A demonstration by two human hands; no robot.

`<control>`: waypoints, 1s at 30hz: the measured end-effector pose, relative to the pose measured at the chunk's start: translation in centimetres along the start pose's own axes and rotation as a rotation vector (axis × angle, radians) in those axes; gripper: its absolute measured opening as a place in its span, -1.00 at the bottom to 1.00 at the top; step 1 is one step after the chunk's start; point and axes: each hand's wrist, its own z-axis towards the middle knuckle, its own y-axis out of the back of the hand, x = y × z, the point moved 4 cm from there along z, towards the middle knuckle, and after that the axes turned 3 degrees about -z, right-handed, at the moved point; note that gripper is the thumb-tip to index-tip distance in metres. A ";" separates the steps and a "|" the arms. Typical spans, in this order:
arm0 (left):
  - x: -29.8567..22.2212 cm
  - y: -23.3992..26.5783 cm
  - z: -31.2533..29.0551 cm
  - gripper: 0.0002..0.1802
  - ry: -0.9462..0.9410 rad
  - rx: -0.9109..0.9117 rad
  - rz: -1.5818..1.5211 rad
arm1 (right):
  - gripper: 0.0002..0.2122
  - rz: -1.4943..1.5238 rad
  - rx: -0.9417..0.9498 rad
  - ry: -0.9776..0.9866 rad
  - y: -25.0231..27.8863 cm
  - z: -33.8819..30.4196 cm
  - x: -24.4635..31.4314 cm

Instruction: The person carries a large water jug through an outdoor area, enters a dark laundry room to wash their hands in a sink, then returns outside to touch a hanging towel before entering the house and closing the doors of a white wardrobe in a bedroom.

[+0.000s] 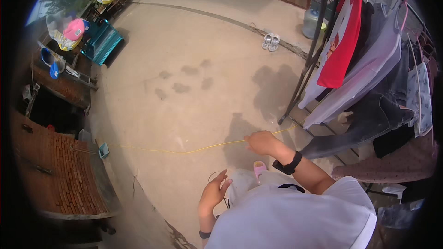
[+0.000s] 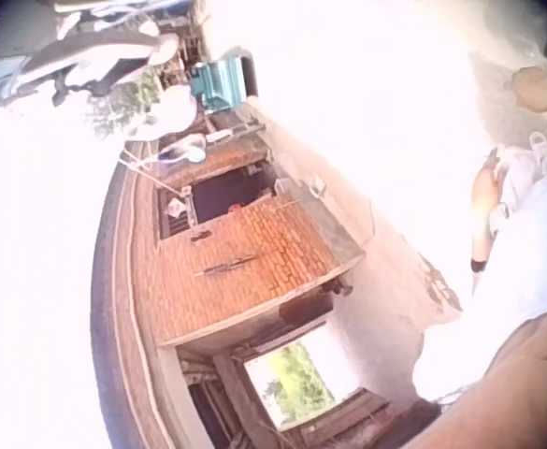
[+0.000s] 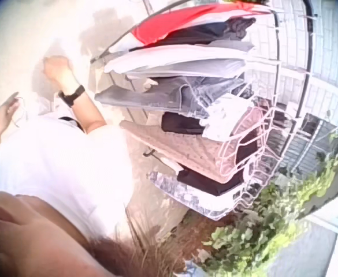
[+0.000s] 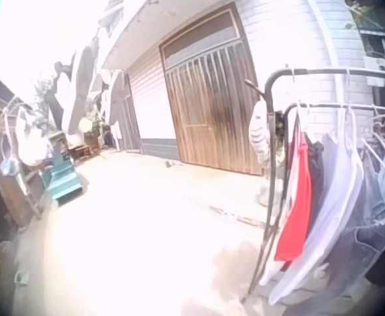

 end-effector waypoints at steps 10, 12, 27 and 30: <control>9.9 12.2 22.2 -0.47 0.499 -0.040 0.246 | -0.72 0.106 0.187 0.079 7.5 25.5 -10.0; 8.5 15.4 29.5 -0.46 0.494 0.043 0.355 | -0.70 0.047 0.266 -0.013 9.2 28.6 -14.0; -26.8 23.8 88.2 -0.49 -0.504 0.281 0.519 | -0.69 0.491 0.370 -0.551 20.2 41.5 -47.7; -30.8 24.2 94.6 -0.49 -0.362 0.379 0.456 | -0.70 0.381 0.189 -0.608 28.9 46.7 -56.7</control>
